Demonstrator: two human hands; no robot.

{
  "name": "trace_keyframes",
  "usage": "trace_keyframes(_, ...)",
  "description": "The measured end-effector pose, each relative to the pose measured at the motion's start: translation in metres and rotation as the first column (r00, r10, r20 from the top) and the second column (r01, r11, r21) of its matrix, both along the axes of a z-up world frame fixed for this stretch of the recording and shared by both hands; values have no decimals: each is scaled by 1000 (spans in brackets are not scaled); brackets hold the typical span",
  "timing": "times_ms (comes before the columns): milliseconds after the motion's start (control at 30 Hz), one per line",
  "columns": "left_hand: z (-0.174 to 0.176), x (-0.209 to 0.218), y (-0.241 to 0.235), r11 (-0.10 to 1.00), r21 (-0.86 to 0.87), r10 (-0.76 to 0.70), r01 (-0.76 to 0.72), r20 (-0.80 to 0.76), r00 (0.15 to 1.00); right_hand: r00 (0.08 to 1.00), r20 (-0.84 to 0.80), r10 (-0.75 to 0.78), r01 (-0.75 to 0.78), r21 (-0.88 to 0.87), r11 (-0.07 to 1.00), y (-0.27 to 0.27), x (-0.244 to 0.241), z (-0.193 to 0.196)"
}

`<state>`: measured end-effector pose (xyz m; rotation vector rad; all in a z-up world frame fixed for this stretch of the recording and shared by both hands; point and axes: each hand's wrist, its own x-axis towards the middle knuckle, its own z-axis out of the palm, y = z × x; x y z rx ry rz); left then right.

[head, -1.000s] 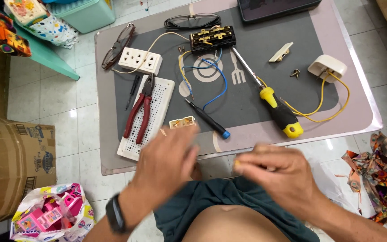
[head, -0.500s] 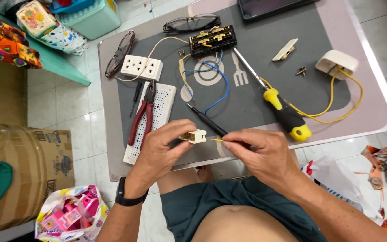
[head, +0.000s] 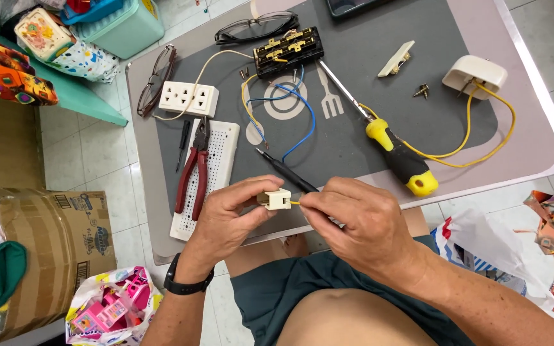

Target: The person works on a white electrical outlet, using a screwdriver to tighten screws and connect yellow wires. They manipulate the outlet and wires with their hands, occasionally using pliers to adjust the components.

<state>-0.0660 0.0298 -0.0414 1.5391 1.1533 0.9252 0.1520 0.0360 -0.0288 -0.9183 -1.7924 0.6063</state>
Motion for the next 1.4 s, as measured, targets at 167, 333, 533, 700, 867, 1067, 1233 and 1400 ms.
trace_keyframes(167, 2, 1, -1, 1000, 25, -3, 4, -24, 1000, 1000, -3, 10, -11, -14, 1000, 0, 0, -1)
trace_keyframes(333, 7, 1, 1, 998, 62, -6, 11, -72, 997, 1000, 12, 15, -15, -9, 1000, 0, -1, -1)
trace_keyframes(533, 12, 2, 0, 995, 97, -10, 24, -147, 989, 999, 43, 28, -28, -14, 1000, 1, 1, -6)
trace_keyframes(700, 17, 6, 0, 988, 149, -5, 38, -216, 976, 999, 51, 15, -15, -7, 1000, 2, 1, -10)
trace_keyframes(867, 16, 6, 0, 984, 172, -1, 46, -255, 967, 998, 53, 26, -25, -24, 999, 3, 4, -13)
trace_keyframes(1067, 15, 6, -4, 955, 288, 55, 67, -397, 916, 995, 65, 80, -79, -29, 996, 10, 3, -26)
trace_keyframes(1233, 13, 3, -5, 949, 308, 70, 67, -413, 908, 993, 73, 88, -84, -48, 995, 11, -2, -34)
trace_keyframes(1400, 10, -2, -5, 951, 306, 106, 46, -462, 881, 997, 48, 65, -63, -44, 997, 12, -3, -44)
